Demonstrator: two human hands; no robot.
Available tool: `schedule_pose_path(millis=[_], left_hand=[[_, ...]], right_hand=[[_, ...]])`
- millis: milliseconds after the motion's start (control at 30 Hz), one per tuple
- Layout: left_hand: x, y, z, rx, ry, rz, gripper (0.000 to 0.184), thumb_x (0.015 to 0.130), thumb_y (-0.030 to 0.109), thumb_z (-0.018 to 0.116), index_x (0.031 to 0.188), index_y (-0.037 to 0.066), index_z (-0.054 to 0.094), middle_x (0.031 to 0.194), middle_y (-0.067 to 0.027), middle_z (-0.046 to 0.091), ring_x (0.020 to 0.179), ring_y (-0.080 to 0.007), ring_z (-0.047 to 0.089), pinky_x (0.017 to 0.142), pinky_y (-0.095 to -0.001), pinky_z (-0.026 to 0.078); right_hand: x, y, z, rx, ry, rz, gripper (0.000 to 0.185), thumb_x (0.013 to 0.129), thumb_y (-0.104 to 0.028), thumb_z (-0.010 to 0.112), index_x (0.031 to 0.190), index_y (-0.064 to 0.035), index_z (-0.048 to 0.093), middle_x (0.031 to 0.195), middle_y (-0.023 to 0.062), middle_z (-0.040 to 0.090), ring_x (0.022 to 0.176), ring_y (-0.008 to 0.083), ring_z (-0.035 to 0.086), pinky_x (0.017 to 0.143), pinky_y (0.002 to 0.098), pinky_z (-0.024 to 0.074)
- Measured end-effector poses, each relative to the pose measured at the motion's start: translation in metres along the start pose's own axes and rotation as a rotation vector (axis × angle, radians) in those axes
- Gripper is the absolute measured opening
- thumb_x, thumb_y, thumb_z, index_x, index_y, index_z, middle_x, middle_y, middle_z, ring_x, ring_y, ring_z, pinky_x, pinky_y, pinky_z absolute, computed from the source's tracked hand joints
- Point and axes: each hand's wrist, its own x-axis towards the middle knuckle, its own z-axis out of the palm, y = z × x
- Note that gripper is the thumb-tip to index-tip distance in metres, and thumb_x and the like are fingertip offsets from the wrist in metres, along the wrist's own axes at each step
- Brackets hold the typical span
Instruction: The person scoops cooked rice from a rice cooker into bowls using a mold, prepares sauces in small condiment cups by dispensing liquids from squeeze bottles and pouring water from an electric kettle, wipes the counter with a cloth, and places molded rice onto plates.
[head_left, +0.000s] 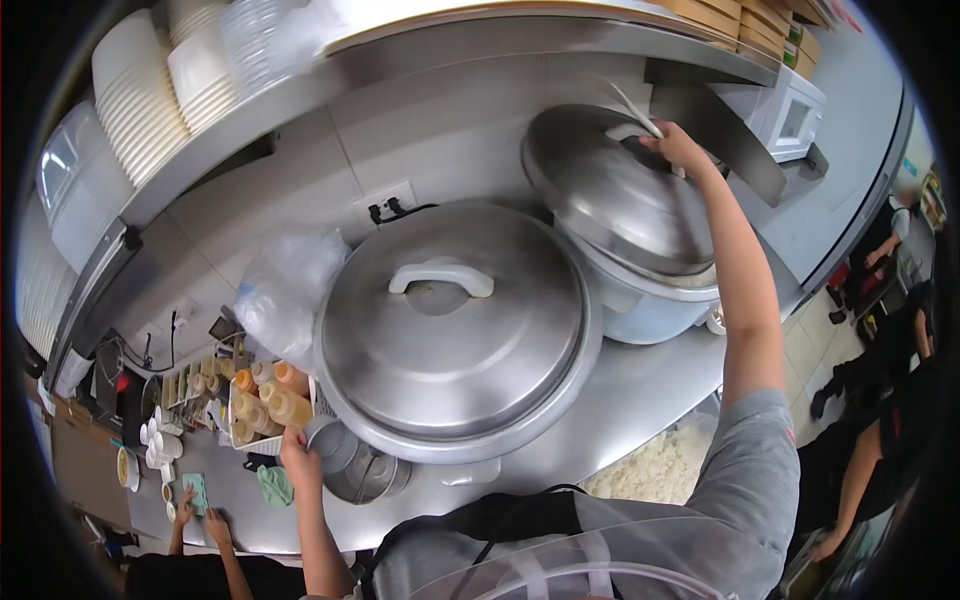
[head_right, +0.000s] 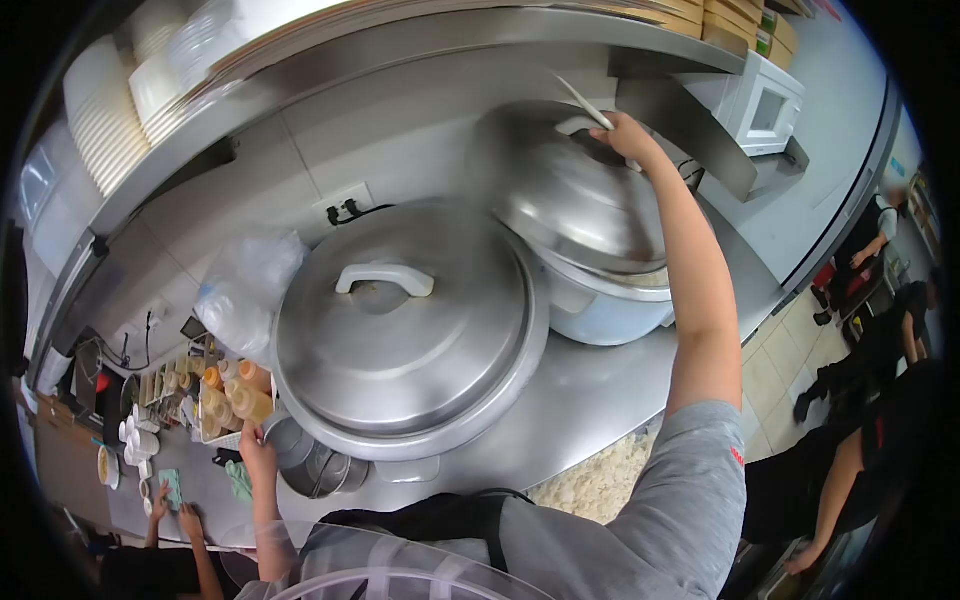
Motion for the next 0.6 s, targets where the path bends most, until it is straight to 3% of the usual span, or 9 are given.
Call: schedule_pose_path(millis=[33, 67, 133, 200, 300, 333, 367, 433, 600], left_hand=[[0.0, 0.004, -0.003, -0.041, 0.013, 0.014, 0.023, 0.057, -0.013, 0.047, 0.069, 0.002, 0.034, 0.064, -0.0161, 0.042, 0.06, -0.0326, 0.043, 0.058, -0.035, 0.038], [0.0, 0.009, -0.008, -0.083, 0.026, 0.029, 0.025, 0.056, -0.013, 0.048, 0.069, 0.002, 0.034, 0.063, -0.0156, 0.04, 0.059, -0.0333, 0.04, 0.057, -0.0345, 0.037], [-0.01, 0.014, 0.013, -0.107, 0.063, 0.039, 0.024, 0.057, -0.013, 0.048, 0.069, 0.002, 0.034, 0.061, -0.0154, 0.039, 0.058, -0.0325, 0.04, 0.056, -0.0341, 0.037], [-0.006, 0.007, -0.007, -0.041, 0.077, 0.093, 0.023, 0.057, -0.013, 0.048, 0.069, 0.002, 0.034, 0.059, -0.0152, 0.038, 0.056, -0.0317, 0.04, 0.054, -0.0336, 0.036], [-0.006, 0.001, -0.013, -0.15, 0.108, 0.061, 0.025, 0.057, -0.013, 0.05, 0.07, 0.002, 0.034, 0.063, -0.014, 0.037, 0.058, -0.0294, 0.038, 0.055, -0.0336, 0.035], [-0.006, -0.003, -0.016, -0.145, 0.096, 0.062, 0.025, 0.058, -0.012, 0.051, 0.069, 0.002, 0.034, 0.062, -0.0139, 0.038, 0.057, -0.0289, 0.037, 0.054, -0.0327, 0.034], [-0.007, -0.007, -0.017, -0.153, 0.089, 0.071, 0.025, 0.058, -0.012, 0.051, 0.069, 0.002, 0.034, 0.062, -0.0139, 0.038, 0.057, -0.0289, 0.037, 0.054, -0.0327, 0.034], [-0.01, -0.015, -0.016, -0.173, 0.061, 0.065, 0.025, 0.059, -0.013, 0.051, 0.068, 0.002, 0.034, 0.061, -0.0137, 0.037, 0.056, -0.0285, 0.037, 0.055, -0.0328, 0.035], [-0.009, -0.031, -0.006, -0.231, -0.008, 0.093, 0.023, 0.059, -0.012, 0.05, 0.068, 0.002, 0.034, 0.059, -0.0133, 0.036, 0.055, -0.0274, 0.037, 0.055, -0.0335, 0.035]], right_hand=[[-0.008, -0.018, 0.016, 0.011, 0.031, -0.001, 0.038, 0.079, -0.023, 0.063, 0.112, -0.006, 0.056, 0.096, 0.0135, 0.062, 0.09, 0.0203, 0.056, 0.082, 0.0321, 0.0399], [-0.009, -0.027, 0.032, 0.072, -0.016, -0.027, 0.042, 0.078, -0.024, 0.064, 0.111, -0.0002, 0.054, 0.096, 0.009, 0.06, 0.09, 0.0159, 0.052, 0.082, 0.0276, 0.038], [-0.016, -0.092, 0.054, -0.014, -0.06, -0.107, 0.046, 0.078, -0.026, 0.064, 0.115, -0.002, 0.052, 0.098, 0.011, 0.06, 0.091, 0.018, 0.053, 0.084, 0.0285, 0.0377], [-0.037, -0.135, 0.105, -0.084, -0.063, -0.077, 0.047, 0.077, -0.032, 0.063, 0.115, -0.0061, 0.053, 0.1, 0.0158, 0.059, 0.094, 0.0242, 0.054, 0.083, 0.033, 0.04], [-0.043, -0.169, 0.165, -0.131, -0.145, -0.377, 0.038, 0.08, -0.031, 0.059, 0.109, -0.0069, 0.055, 0.099, 0.0195, 0.058, 0.094, 0.0336, 0.053, 0.081, 0.0374, 0.0407], [-0.043, -0.176, 0.18, -0.115, -0.213, -0.383, 0.038, 0.08, -0.03, 0.058, 0.109, -0.0066, 0.054, 0.1, 0.0188, 0.057, 0.097, 0.0347, 0.051, 0.084, 0.0381, 0.0399], [-0.054, -0.192, 0.187, -0.095, -0.257, -0.296, 0.038, 0.08, -0.031, 0.057, 0.11, -0.0072, 0.053, 0.105, 0.0175, 0.056, 0.101, 0.0339, 0.05, 0.086, 0.0381, 0.0389], [-0.052, -0.195, 0.214, -0.1, -0.273, -0.358, 0.038, 0.08, -0.031, 0.056, 0.11, -0.0078, 0.053, 0.109, 0.0163, 0.055, 0.103, 0.0323, 0.049, 0.087, 0.0384, 0.0382], [-0.058, -0.2, 0.215, -0.089, -0.176, -0.308, 0.034, 0.081, -0.031, 0.057, 0.098, -0.0021, 0.056, 0.093, 0.0151, 0.059, 0.09, 0.0293, 0.054, 0.08, 0.0373, 0.0408]])
